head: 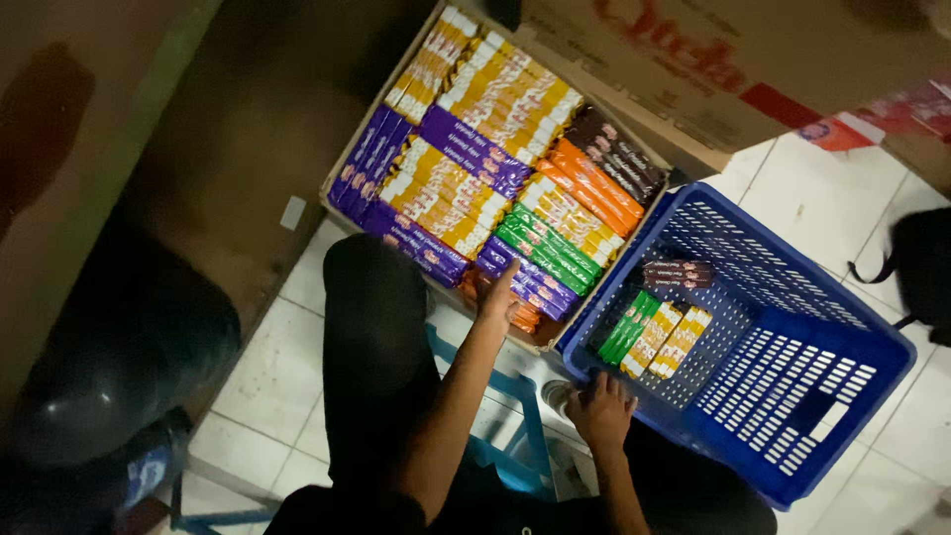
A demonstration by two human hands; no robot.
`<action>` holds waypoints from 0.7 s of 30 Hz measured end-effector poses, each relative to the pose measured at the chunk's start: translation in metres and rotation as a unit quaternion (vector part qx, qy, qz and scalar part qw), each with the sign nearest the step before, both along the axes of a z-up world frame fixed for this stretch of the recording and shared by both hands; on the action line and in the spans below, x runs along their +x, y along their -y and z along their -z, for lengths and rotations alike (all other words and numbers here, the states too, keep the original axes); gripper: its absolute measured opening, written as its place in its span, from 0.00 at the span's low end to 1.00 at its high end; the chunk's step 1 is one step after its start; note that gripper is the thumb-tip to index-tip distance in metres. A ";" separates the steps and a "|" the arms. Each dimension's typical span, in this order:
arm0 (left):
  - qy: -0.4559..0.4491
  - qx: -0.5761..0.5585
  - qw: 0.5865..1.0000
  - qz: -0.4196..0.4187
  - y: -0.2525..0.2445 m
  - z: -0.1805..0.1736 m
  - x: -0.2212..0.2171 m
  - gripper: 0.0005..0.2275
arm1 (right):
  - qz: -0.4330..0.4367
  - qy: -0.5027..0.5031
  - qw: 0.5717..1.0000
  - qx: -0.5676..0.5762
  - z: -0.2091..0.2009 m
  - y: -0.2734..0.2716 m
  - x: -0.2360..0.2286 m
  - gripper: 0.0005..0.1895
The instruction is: The person transfers individually wrapped snack bars from a large cardboard box into a blue plastic basket. They pick up the bars by hand and arrange them in neat rows within the basket, organizing them by color and type.
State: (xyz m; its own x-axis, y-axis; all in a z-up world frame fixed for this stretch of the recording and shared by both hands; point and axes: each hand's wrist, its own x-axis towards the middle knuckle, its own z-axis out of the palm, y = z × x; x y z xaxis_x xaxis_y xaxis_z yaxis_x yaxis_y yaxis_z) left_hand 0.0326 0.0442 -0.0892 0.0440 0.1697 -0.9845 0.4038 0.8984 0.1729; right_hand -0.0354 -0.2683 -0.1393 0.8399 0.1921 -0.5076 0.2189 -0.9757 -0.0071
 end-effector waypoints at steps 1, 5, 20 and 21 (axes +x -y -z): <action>-0.003 -0.006 1.000 -0.007 0.001 0.006 0.001 0.46 | -0.007 -0.003 1.000 -0.006 -0.001 0.001 0.000 0.34; 0.008 0.013 0.999 -0.033 -0.002 0.027 0.008 0.51 | 0.019 -0.003 0.999 -0.030 0.004 -0.003 0.001 0.34; -0.009 0.305 0.943 0.133 0.036 0.039 -0.017 0.41 | 0.149 -0.060 0.987 0.028 0.006 -0.003 0.018 0.38; -0.013 0.337 0.928 0.161 0.039 0.035 -0.021 0.56 | 0.227 -0.129 0.961 0.090 0.002 -0.002 0.024 0.40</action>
